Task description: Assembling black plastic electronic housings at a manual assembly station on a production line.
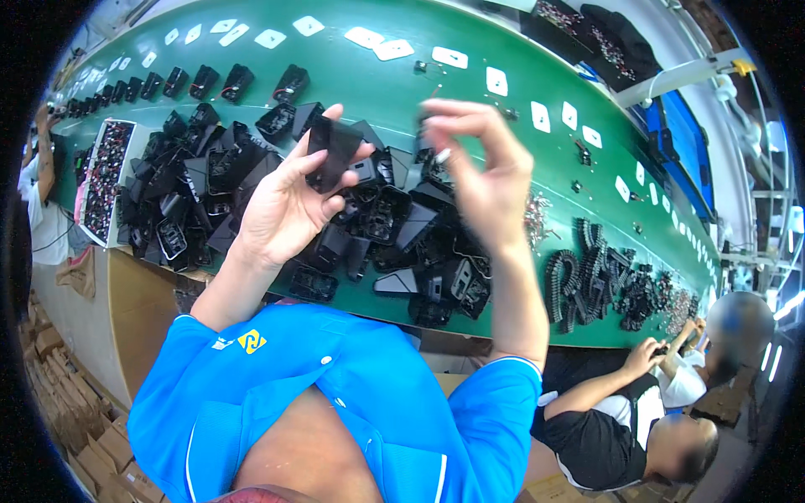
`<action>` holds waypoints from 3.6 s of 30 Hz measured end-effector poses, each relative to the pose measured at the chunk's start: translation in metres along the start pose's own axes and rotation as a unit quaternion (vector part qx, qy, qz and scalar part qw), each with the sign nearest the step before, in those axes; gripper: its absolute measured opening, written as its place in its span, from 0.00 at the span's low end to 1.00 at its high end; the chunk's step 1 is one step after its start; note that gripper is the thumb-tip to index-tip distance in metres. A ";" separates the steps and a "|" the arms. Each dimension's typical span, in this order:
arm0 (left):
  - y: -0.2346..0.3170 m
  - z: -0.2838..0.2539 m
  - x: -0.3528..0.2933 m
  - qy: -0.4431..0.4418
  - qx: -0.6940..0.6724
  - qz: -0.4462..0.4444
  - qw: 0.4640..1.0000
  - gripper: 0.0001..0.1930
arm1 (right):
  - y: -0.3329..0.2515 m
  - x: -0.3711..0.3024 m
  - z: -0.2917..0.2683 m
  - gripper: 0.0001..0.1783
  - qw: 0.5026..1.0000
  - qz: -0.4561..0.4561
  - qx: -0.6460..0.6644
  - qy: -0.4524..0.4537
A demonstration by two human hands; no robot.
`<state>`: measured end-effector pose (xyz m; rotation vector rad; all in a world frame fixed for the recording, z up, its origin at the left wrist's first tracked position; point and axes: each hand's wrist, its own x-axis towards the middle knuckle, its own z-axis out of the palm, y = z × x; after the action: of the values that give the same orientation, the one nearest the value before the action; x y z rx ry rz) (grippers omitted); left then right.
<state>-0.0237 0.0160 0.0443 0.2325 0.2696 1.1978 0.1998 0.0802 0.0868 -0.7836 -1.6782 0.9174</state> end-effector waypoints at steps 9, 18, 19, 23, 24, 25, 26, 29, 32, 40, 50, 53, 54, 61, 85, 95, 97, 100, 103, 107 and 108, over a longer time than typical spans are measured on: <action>-0.027 0.036 0.004 -0.018 0.000 0.081 0.997 0.24 | -0.020 -0.037 0.051 0.11 0.933 -0.109 -0.340 -0.028; -0.020 0.026 -0.001 -0.010 0.204 0.096 0.974 0.28 | -0.025 -0.036 0.050 0.11 0.904 -0.115 -0.412 -0.028; -0.021 0.026 -0.001 0.001 0.234 0.101 0.967 0.30 | -0.025 -0.036 0.050 0.11 0.903 -0.110 -0.415 -0.031; -0.028 0.025 0.001 -0.012 0.262 0.147 0.954 0.32 | -0.014 -0.035 0.047 0.11 0.925 -0.125 -0.359 0.024; -0.029 0.026 0.002 -0.016 0.271 0.163 0.948 0.32 | -0.011 -0.035 0.047 0.11 0.931 -0.130 -0.340 0.041; -0.029 0.026 0.002 -0.017 0.268 0.167 0.949 0.32 | -0.008 -0.035 0.045 0.11 0.930 -0.133 -0.342 0.037; -0.027 0.027 0.001 -0.028 0.293 0.168 0.941 0.32 | -0.005 -0.034 0.043 0.11 0.931 -0.146 -0.331 0.046; -0.020 0.030 -0.001 -0.061 0.366 0.171 0.912 0.31 | 0.003 -0.031 0.037 0.11 0.934 -0.185 -0.298 0.068; -0.013 0.029 -0.004 -0.059 0.356 0.170 0.917 0.29 | 0.007 -0.026 0.043 0.11 0.958 -0.186 -0.210 0.065; 0.043 0.008 0.015 0.017 0.226 0.097 0.969 0.20 | 0.017 0.031 0.073 0.11 0.981 -0.122 -0.100 -0.110; 0.122 -0.074 0.060 0.081 0.851 0.240 0.461 0.23 | 0.147 0.118 0.085 0.20 0.892 -0.015 -0.404 -0.204; 0.113 -0.077 0.065 0.032 0.920 0.171 0.351 0.22 | 0.161 0.121 0.092 0.19 0.844 0.012 -0.446 -0.300; 0.111 -0.078 0.066 0.017 0.938 0.147 0.313 0.22 | 0.165 0.121 0.094 0.19 0.824 0.021 -0.458 -0.332; 0.097 -0.065 0.074 0.048 0.973 0.031 0.223 0.21 | 0.168 0.119 0.109 0.19 0.825 0.012 -0.461 -0.326; 0.094 -0.056 0.089 0.015 0.975 -0.018 0.223 0.15 | 0.201 0.091 0.001 0.09 0.809 0.090 -0.513 -0.272; 0.122 -0.064 0.090 -0.065 0.893 0.116 0.430 0.15 | 0.264 0.096 -0.007 0.05 0.786 -0.013 -0.596 -0.167; 0.113 -0.024 0.070 -0.001 0.808 0.076 0.585 0.16 | 0.267 0.096 -0.009 0.05 0.823 0.016 -0.537 -0.182; 0.102 -0.002 0.053 0.058 0.691 0.031 0.720 0.17 | 0.267 0.091 -0.013 0.04 0.854 0.046 -0.480 -0.194; 0.112 -0.019 0.033 0.024 0.530 -0.006 0.848 0.21 | 0.250 0.081 -0.012 0.04 0.873 0.007 -0.448 -0.192; 0.111 -0.042 0.017 -0.008 0.312 -0.035 0.950 0.25 | 0.234 0.077 -0.016 0.05 0.867 -0.026 -0.463 -0.181; 0.108 -0.048 0.014 -0.016 0.226 -0.039 0.973 0.26 | 0.231 0.076 -0.017 0.05 0.860 -0.037 -0.476 -0.179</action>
<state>-0.1296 0.0685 0.0319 0.6311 0.5195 1.0419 0.2104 0.2627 -0.0745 -1.2169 -2.5095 0.0996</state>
